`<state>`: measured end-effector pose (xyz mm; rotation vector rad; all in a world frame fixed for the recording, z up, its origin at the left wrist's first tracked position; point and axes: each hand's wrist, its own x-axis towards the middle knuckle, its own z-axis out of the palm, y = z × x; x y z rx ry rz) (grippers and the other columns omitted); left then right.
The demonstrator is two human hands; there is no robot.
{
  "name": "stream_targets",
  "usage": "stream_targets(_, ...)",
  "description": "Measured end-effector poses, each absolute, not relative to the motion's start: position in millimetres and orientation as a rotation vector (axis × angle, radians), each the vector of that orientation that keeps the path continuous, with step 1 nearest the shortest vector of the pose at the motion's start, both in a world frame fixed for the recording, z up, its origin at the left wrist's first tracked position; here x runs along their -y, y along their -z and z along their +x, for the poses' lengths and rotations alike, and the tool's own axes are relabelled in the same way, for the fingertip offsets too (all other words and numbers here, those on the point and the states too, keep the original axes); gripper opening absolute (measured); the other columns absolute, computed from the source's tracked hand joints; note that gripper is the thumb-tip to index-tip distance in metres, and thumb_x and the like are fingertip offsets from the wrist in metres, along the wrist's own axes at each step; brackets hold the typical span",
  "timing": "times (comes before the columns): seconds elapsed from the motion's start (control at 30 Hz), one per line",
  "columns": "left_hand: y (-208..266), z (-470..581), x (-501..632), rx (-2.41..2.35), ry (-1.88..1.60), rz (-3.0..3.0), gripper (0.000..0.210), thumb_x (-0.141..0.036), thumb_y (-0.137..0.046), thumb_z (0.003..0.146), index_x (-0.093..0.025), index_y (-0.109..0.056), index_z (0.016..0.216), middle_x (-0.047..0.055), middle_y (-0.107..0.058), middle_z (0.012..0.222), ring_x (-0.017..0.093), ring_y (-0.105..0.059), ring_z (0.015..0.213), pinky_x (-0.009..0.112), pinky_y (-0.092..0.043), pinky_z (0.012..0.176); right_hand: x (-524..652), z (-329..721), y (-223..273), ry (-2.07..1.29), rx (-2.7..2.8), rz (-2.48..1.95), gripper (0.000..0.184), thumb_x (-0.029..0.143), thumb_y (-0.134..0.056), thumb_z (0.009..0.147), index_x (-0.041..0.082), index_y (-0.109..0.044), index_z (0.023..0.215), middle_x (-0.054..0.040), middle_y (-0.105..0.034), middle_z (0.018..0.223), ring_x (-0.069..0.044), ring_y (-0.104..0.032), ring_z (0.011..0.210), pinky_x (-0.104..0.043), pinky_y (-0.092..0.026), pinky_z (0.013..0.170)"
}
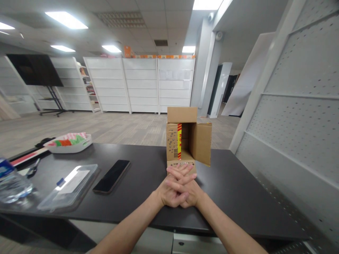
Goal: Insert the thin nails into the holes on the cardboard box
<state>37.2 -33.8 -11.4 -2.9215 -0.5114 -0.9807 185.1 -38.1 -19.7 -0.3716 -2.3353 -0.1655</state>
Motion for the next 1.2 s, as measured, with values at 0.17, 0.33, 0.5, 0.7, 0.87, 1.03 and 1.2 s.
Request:
stream_targets(0.17, 10, 37, 33, 0.654, 0.935, -2.915, 0.063, -0.039, -0.037, 0.081, -0.019, -0.039, 0.140, 0.010, -0.039, 0.145, 0.030, -0.035, 0.133, 0.050, -0.031, 0.108, 37, 183, 24, 0.268, 2.259, -0.454, 0.042, 0.026, -0.042, 0.076, 0.023, -0.045, 0.118, -0.0115, -0.033, 0.142, -0.029, -0.034, 0.131, -0.057, -0.031, 0.105)
stream_targets(0.33, 12, 41, 30, 0.647, 1.023, -2.883, 0.053, -0.042, -0.034, 0.086, -0.014, -0.049, 0.129, 0.014, -0.053, 0.131, 0.026, -0.040, 0.130, 0.047, -0.029, 0.110, 31, 180, 34, 0.344, 2.209, -0.555, 0.029, 0.016, -0.041, 0.085, 0.022, -0.050, 0.111, -0.0106, -0.044, 0.134, -0.023, -0.041, 0.127, -0.050, -0.039, 0.104)
stream_targets(0.5, 15, 47, 31, 0.670, 1.090, -2.829, 0.050, -0.051, -0.026, 0.088, -0.017, -0.059, 0.104, 0.012, -0.063, 0.111, 0.024, -0.041, 0.129, 0.045, -0.030, 0.111, 29, 184, 39, 0.290, 2.271, -0.606, 0.032, 0.014, -0.037, 0.088, 0.025, -0.053, 0.113, -0.0045, -0.044, 0.138, -0.018, -0.035, 0.133, -0.040, -0.043, 0.104)
stream_targets(0.7, 11, 48, 34, 0.649, 1.063, -2.794, 0.050, -0.049, -0.027, 0.089, -0.015, -0.059, 0.106, 0.013, -0.060, 0.117, 0.026, -0.041, 0.129, 0.045, -0.029, 0.112, 30, 186, 37, 0.226, 2.233, -0.533, 0.034, 0.015, -0.034, 0.092, 0.029, -0.050, 0.117, 0.0005, -0.032, 0.148, -0.021, -0.025, 0.139, -0.044, -0.040, 0.107)
stream_targets(0.87, 10, 49, 35, 0.667, 1.004, -2.798, 0.048, -0.047, -0.030, 0.088, -0.014, -0.061, 0.104, 0.014, -0.058, 0.123, 0.029, -0.045, 0.125, 0.041, -0.030, 0.112, 30, 186, 34, 0.267, 2.215, -0.522, 0.047, 0.009, -0.038, 0.089, 0.035, -0.042, 0.128, 0.0020, -0.027, 0.151, -0.022, -0.025, 0.139, -0.047, -0.042, 0.105)
stream_targets(1.03, 12, 49, 34, 0.659, 1.017, -2.815, 0.049, -0.049, -0.029, 0.088, -0.017, -0.059, 0.109, 0.012, -0.057, 0.125, 0.029, -0.046, 0.125, 0.042, -0.030, 0.112, 30, 186, 34, 0.257, 2.158, -0.450, 0.053, 0.007, -0.040, 0.088, 0.034, -0.039, 0.133, 0.0009, -0.025, 0.152, -0.023, -0.031, 0.136, -0.047, -0.044, 0.103)
stream_targets(1.2, 15, 48, 32, 0.691, 0.958, -2.800, 0.055, -0.053, -0.023, 0.090, -0.018, -0.059, 0.112, 0.011, -0.053, 0.132, 0.028, -0.044, 0.127, 0.043, -0.029, 0.112, 27, 187, 40, 0.230, 2.204, -0.557, 0.035, 0.014, -0.037, 0.091, 0.032, -0.051, 0.118, 0.0074, -0.022, 0.153, -0.019, -0.025, 0.139, -0.043, -0.039, 0.108)
